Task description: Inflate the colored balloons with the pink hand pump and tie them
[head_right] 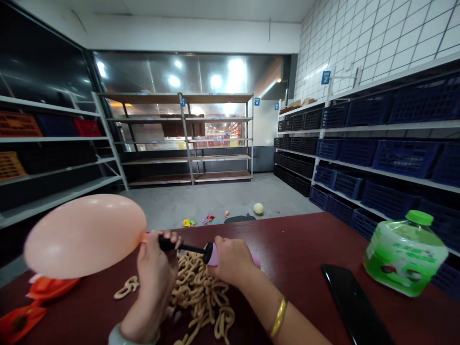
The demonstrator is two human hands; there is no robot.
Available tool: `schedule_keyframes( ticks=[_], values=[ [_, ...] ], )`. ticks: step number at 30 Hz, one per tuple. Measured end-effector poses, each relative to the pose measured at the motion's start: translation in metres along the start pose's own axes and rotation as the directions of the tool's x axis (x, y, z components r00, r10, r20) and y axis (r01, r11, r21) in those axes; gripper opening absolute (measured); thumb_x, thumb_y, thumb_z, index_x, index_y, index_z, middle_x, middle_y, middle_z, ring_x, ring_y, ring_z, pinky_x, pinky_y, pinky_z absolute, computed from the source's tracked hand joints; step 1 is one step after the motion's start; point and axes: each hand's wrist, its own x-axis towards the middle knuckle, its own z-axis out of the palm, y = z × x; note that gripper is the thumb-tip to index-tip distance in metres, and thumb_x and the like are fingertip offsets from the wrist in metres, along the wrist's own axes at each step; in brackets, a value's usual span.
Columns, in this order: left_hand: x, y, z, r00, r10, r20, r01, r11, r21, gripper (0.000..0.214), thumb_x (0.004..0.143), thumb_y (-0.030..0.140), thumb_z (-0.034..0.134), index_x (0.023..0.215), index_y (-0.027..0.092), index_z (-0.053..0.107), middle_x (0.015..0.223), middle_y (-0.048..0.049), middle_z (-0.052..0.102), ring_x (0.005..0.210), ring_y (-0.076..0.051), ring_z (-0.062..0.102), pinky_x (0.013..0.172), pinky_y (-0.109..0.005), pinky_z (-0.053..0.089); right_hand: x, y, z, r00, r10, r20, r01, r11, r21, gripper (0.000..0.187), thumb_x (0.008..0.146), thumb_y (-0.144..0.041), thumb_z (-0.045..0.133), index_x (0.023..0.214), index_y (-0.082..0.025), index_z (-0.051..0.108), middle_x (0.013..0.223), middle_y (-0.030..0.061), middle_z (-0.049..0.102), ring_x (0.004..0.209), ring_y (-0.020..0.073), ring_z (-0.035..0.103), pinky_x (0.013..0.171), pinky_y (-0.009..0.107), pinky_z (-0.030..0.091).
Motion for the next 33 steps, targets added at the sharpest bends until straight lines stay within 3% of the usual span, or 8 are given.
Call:
schedule_keyframes(
  ticks=[4,8,15,19,24,28,33],
  values=[
    [-0.028,-0.023,0.008,0.992,-0.122,0.042,0.121,0.992,0.022,0.025,0.081,0.035,0.067,0.076,0.02,0.049,0.067,0.0024,0.052,0.059,-0.012,0.053,0.057,-0.026,0.045,-0.004,-0.01,-0.004,1.0,0.013,0.0,-0.013,1.0,0.025,0.03,0.074,-0.042,0.06,0.096,-0.022,0.055,0.092,0.0052,0.071,0.083,0.0251,0.068,0.065,0.03,0.041],
    [-0.037,-0.027,0.01,0.991,-0.12,0.058,0.119,0.993,0.012,0.023,0.082,0.034,0.068,0.077,0.02,0.05,0.067,0.002,0.052,0.059,-0.012,0.052,0.059,-0.026,0.046,-0.007,-0.017,-0.005,1.0,0.012,-0.024,-0.011,0.998,0.059,0.028,0.075,-0.041,0.058,0.096,-0.022,0.055,0.093,0.0052,0.071,0.082,0.0246,0.068,0.064,0.03,0.039],
    [-0.017,-0.003,0.007,0.99,-0.053,0.128,0.046,0.998,0.053,0.021,0.086,0.031,0.062,0.075,0.019,0.049,0.066,0.0016,0.05,0.058,-0.012,0.051,0.053,-0.024,0.043,-0.003,-0.016,0.0,0.999,0.01,-0.032,-0.008,0.998,0.061,0.033,0.076,-0.048,0.058,0.096,-0.022,0.055,0.089,0.0046,0.07,0.082,0.0251,0.068,0.063,0.03,0.038],
    [0.015,0.014,-0.007,0.996,0.072,0.043,-0.073,0.997,0.016,0.022,0.084,0.03,0.065,0.078,0.02,0.047,0.066,0.0021,0.05,0.057,-0.012,0.051,0.05,-0.024,0.041,0.002,0.001,0.002,1.0,-0.014,-0.013,0.014,1.0,-0.002,0.038,0.077,-0.053,0.059,0.098,-0.022,0.055,0.093,0.0062,0.07,0.086,0.0265,0.067,0.066,0.031,0.038],
    [0.04,0.024,-0.025,0.991,0.116,-0.067,-0.117,0.993,-0.012,0.026,0.082,0.036,0.066,0.08,0.02,0.046,0.065,0.0029,0.05,0.055,-0.012,0.051,0.049,-0.024,0.04,0.005,0.016,0.004,1.0,-0.012,0.025,0.013,0.998,-0.057,0.033,0.08,-0.05,0.057,0.096,-0.022,0.055,0.095,0.0069,0.07,0.087,0.0259,0.067,0.067,0.031,0.038],
    [0.037,0.018,-0.024,0.99,0.122,-0.076,-0.123,0.992,-0.009,0.028,0.081,0.037,0.067,0.08,0.02,0.045,0.065,0.0037,0.049,0.054,-0.011,0.051,0.049,-0.022,0.039,0.004,0.015,0.009,1.0,-0.026,0.014,0.027,0.997,-0.075,0.032,0.079,-0.049,0.058,0.094,-0.022,0.054,0.091,0.0061,0.07,0.084,0.0262,0.067,0.065,0.031,0.037],
    [0.006,-0.007,-0.007,0.999,0.046,-0.025,-0.046,0.999,-0.012,0.027,0.083,0.035,0.066,0.08,0.021,0.043,0.065,0.0036,0.05,0.054,-0.011,0.051,0.048,-0.022,0.04,0.0,0.005,0.013,1.0,-0.022,0.0,0.022,0.997,-0.067,0.031,0.077,-0.046,0.059,0.095,-0.021,0.053,0.092,0.0069,0.07,0.082,0.0264,0.067,0.064,0.031,0.037]
  ],
)
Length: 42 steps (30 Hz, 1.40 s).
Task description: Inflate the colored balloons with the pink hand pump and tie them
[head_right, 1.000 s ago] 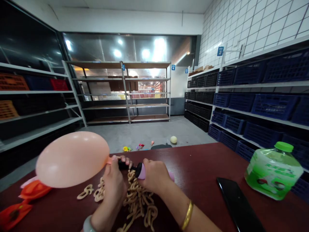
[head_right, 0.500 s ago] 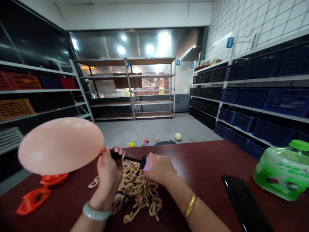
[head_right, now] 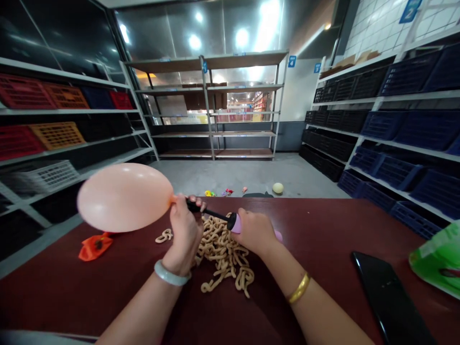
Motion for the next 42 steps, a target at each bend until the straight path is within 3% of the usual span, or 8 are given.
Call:
schedule_keyframes(
  ticks=[5,11,16,22,26,30,36,42],
  values=[
    [-0.035,-0.029,0.008,0.984,-0.169,0.06,0.167,0.985,0.04,0.026,0.084,0.036,0.064,0.079,0.02,0.044,0.066,0.0028,0.052,0.055,-0.01,0.053,0.054,-0.024,0.046,-0.004,-0.011,-0.007,0.999,0.043,0.013,-0.043,0.998,0.034,0.027,0.082,-0.046,0.055,0.092,-0.021,0.052,0.087,0.0068,0.07,0.077,0.0246,0.067,0.061,0.03,0.035],
    [-0.041,-0.032,0.006,0.98,-0.182,0.083,0.18,0.983,0.031,0.023,0.086,0.035,0.062,0.08,0.02,0.046,0.068,0.0018,0.054,0.058,-0.012,0.055,0.056,-0.025,0.048,-0.004,-0.014,-0.01,0.998,0.06,0.023,-0.061,0.997,0.052,0.029,0.081,-0.048,0.054,0.093,-0.021,0.053,0.083,0.0066,0.069,0.075,0.025,0.067,0.059,0.03,0.034],
    [-0.016,-0.01,0.004,0.986,-0.123,0.114,0.121,0.992,0.016,0.027,0.084,0.036,0.066,0.078,0.019,0.046,0.067,0.0015,0.052,0.057,-0.011,0.054,0.053,-0.024,0.045,0.0,-0.008,-0.006,0.998,0.054,0.045,-0.058,0.993,0.1,0.034,0.081,-0.051,0.055,0.097,-0.022,0.055,0.089,0.0061,0.07,0.08,0.0252,0.067,0.062,0.03,0.036],
    [0.032,0.022,-0.014,1.0,0.005,-0.004,-0.005,1.0,-0.002,0.028,0.083,0.037,0.066,0.08,0.02,0.044,0.066,0.0025,0.051,0.056,-0.012,0.054,0.052,-0.025,0.042,0.004,0.01,-0.011,0.993,0.031,0.115,-0.038,0.998,0.057,0.037,0.077,-0.052,0.059,0.098,-0.022,0.057,0.091,0.0066,0.071,0.084,0.0262,0.067,0.064,0.03,0.037],
    [0.038,0.025,-0.018,0.999,0.013,-0.038,-0.013,1.0,-0.008,0.029,0.082,0.038,0.066,0.081,0.02,0.044,0.065,0.0031,0.049,0.055,-0.012,0.052,0.052,-0.025,0.041,0.004,0.014,-0.015,0.991,0.026,0.132,-0.03,0.999,0.026,0.037,0.078,-0.052,0.059,0.098,-0.022,0.057,0.093,0.0074,0.071,0.084,0.0264,0.067,0.065,0.03,0.038],
    [0.019,0.006,-0.011,1.0,-0.013,-0.003,0.013,1.0,-0.024,0.027,0.082,0.035,0.067,0.08,0.021,0.044,0.066,0.0028,0.05,0.056,-0.012,0.053,0.052,-0.024,0.042,0.002,0.01,-0.014,0.993,0.03,0.113,-0.03,1.0,-0.006,0.034,0.076,-0.048,0.06,0.098,-0.022,0.056,0.09,0.0066,0.071,0.081,0.0271,0.068,0.064,0.031,0.039],
    [-0.032,-0.029,0.006,0.979,-0.188,0.074,0.188,0.982,0.002,0.026,0.085,0.037,0.065,0.082,0.02,0.045,0.07,0.002,0.053,0.06,-0.011,0.055,0.056,-0.025,0.046,-0.002,-0.004,-0.015,0.995,0.053,0.087,-0.057,0.997,0.045,0.032,0.081,-0.048,0.054,0.097,-0.021,0.056,0.088,0.0081,0.071,0.08,0.0261,0.068,0.064,0.03,0.04],
    [-0.042,-0.027,0.012,0.975,-0.207,0.081,0.205,0.978,0.03,0.027,0.085,0.037,0.064,0.08,0.019,0.045,0.069,0.0014,0.052,0.059,-0.012,0.054,0.054,-0.025,0.046,-0.003,-0.014,-0.015,0.994,0.064,0.09,-0.073,0.993,0.094,0.029,0.082,-0.046,0.052,0.098,-0.021,0.056,0.09,0.0073,0.071,0.08,0.0258,0.068,0.063,0.031,0.04]
  ],
)
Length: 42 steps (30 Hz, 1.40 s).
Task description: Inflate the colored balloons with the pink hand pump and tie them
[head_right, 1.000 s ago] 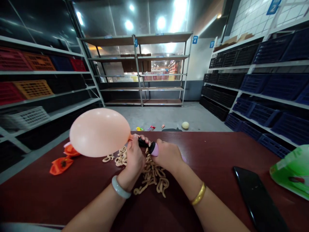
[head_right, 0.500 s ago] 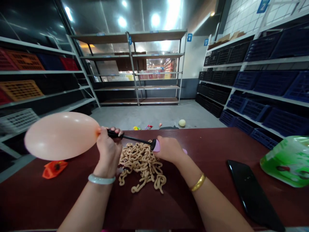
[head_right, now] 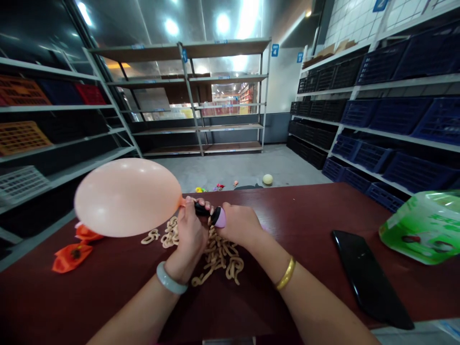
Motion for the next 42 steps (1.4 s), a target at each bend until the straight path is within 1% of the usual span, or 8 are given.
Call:
schedule_keyframes(
  ticks=[5,12,15,18,24,28,35,42],
  values=[
    [0.021,0.028,-0.008,0.993,0.113,0.038,-0.113,0.994,0.007,0.027,0.085,0.038,0.065,0.079,0.02,0.046,0.068,0.0013,0.05,0.058,-0.012,0.053,0.051,-0.025,0.043,0.003,0.005,-0.001,1.0,-0.004,0.021,0.004,1.0,0.009,0.036,0.082,-0.052,0.052,0.101,-0.022,0.056,0.093,0.0076,0.071,0.083,0.0256,0.067,0.066,0.031,0.04],
    [0.06,0.07,-0.03,0.966,0.237,-0.102,-0.239,0.971,-0.006,0.022,0.087,0.034,0.06,0.079,0.02,0.045,0.065,0.0023,0.049,0.056,-0.012,0.052,0.053,-0.026,0.043,0.008,0.031,-0.009,0.998,-0.039,0.056,0.04,0.999,-0.027,0.041,0.077,-0.056,0.057,0.101,-0.023,0.059,0.095,0.0068,0.071,0.084,0.0249,0.066,0.065,0.029,0.037],
    [0.064,0.068,-0.033,0.968,0.218,-0.128,-0.222,0.975,-0.02,0.02,0.087,0.032,0.058,0.078,0.019,0.046,0.064,0.0026,0.049,0.055,-0.011,0.051,0.053,-0.025,0.042,0.006,0.034,-0.011,0.998,-0.037,0.056,0.039,0.998,-0.052,0.043,0.077,-0.055,0.058,0.105,-0.023,0.059,0.095,0.0069,0.07,0.084,0.0246,0.065,0.065,0.03,0.037],
    [0.057,0.053,-0.03,0.974,0.183,-0.132,-0.188,0.982,-0.028,0.021,0.087,0.033,0.059,0.078,0.019,0.046,0.064,0.0026,0.05,0.056,-0.011,0.052,0.055,-0.025,0.043,0.005,0.032,-0.012,0.999,-0.026,0.043,0.029,0.996,-0.085,0.041,0.076,-0.052,0.059,0.103,-0.022,0.059,0.093,0.0078,0.07,0.082,0.0251,0.065,0.066,0.031,0.038],
    [0.019,0.008,-0.013,0.998,0.042,-0.037,-0.042,0.999,-0.021,0.026,0.084,0.036,0.065,0.082,0.02,0.046,0.07,0.0019,0.053,0.06,-0.012,0.054,0.059,-0.027,0.046,0.001,0.016,-0.009,1.0,-0.015,0.019,0.017,0.997,-0.082,0.034,0.078,-0.048,0.056,0.098,-0.021,0.056,0.089,0.0078,0.07,0.079,0.0255,0.067,0.064,0.031,0.04],
    [0.003,-0.007,-0.005,1.0,0.004,-0.026,-0.004,1.0,0.011,0.028,0.084,0.039,0.064,0.082,0.021,0.043,0.07,0.0021,0.054,0.059,-0.012,0.055,0.058,-0.028,0.047,-0.002,0.005,-0.005,1.0,-0.004,0.002,0.004,0.999,-0.032,0.032,0.083,-0.049,0.05,0.097,-0.021,0.055,0.087,0.0077,0.07,0.077,0.025,0.067,0.063,0.031,0.041],
    [0.009,0.008,-0.004,0.999,0.029,0.024,-0.029,1.0,0.007,0.026,0.083,0.037,0.066,0.081,0.019,0.047,0.069,0.0015,0.052,0.059,-0.012,0.054,0.055,-0.026,0.045,-0.001,0.0,0.001,1.0,0.011,-0.02,-0.011,1.0,0.028,0.035,0.084,-0.051,0.048,0.1,-0.021,0.055,0.091,0.0091,0.071,0.08,0.0265,0.067,0.067,0.033,0.042],
    [0.051,0.053,-0.026,0.983,0.169,-0.075,-0.168,0.985,0.031,0.026,0.082,0.036,0.065,0.08,0.02,0.045,0.065,0.003,0.05,0.056,-0.012,0.052,0.051,-0.024,0.041,0.006,0.016,-0.004,0.998,-0.025,0.054,0.026,1.0,-0.006,0.038,0.078,-0.053,0.056,0.1,-0.022,0.058,0.094,0.0081,0.071,0.084,0.0283,0.068,0.067,0.033,0.043]
  ],
)
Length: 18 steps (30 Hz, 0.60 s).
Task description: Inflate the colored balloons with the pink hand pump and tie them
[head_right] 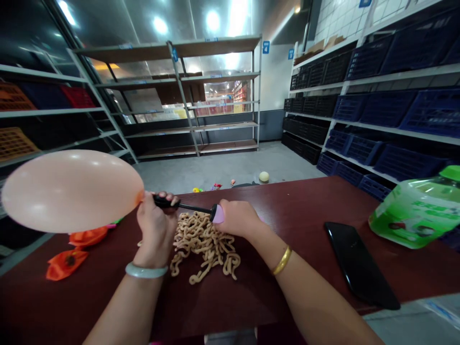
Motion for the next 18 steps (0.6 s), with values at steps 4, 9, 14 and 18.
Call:
schedule_keyframes(
  ticks=[4,9,14,18],
  values=[
    [0.019,0.011,-0.011,0.996,0.062,-0.069,-0.063,0.998,-0.001,0.026,0.083,0.037,0.063,0.08,0.021,0.044,0.064,0.004,0.049,0.054,-0.011,0.051,0.052,-0.024,0.04,0.001,0.011,-0.005,1.0,-0.008,0.024,0.009,0.999,-0.037,0.039,0.076,-0.052,0.058,0.101,-0.022,0.058,0.096,0.0082,0.071,0.086,0.0278,0.068,0.068,0.032,0.043],
    [0.009,-0.003,-0.008,0.997,0.039,-0.064,-0.04,0.999,-0.024,0.026,0.085,0.037,0.062,0.079,0.02,0.043,0.064,0.0039,0.049,0.055,-0.01,0.052,0.053,-0.024,0.041,0.0,0.012,-0.008,1.0,0.001,0.016,0.0,0.997,-0.082,0.039,0.075,-0.049,0.06,0.101,-0.021,0.059,0.094,0.0087,0.071,0.084,0.027,0.067,0.067,0.032,0.042],
    [-0.032,-0.03,0.011,0.996,-0.084,0.022,0.085,0.995,-0.044,0.026,0.085,0.036,0.064,0.081,0.02,0.044,0.068,0.0026,0.051,0.058,-0.011,0.053,0.055,-0.025,0.043,-0.004,0.001,-0.005,0.999,0.004,-0.034,-0.006,0.997,-0.077,0.033,0.076,-0.046,0.058,0.097,-0.021,0.057,0.088,0.0072,0.071,0.08,0.0274,0.068,0.065,0.032,0.042],
    [-0.059,-0.042,0.021,0.986,-0.153,0.065,0.154,0.988,-0.018,0.028,0.085,0.038,0.065,0.081,0.021,0.043,0.069,0.0028,0.052,0.058,-0.011,0.052,0.056,-0.025,0.046,-0.007,-0.009,-0.001,0.999,-0.007,-0.048,0.007,1.0,-0.013,0.031,0.078,-0.046,0.054,0.097,-0.021,0.056,0.087,0.007,0.07,0.078,0.0265,0.068,0.063,0.031,0.042]
  ],
)
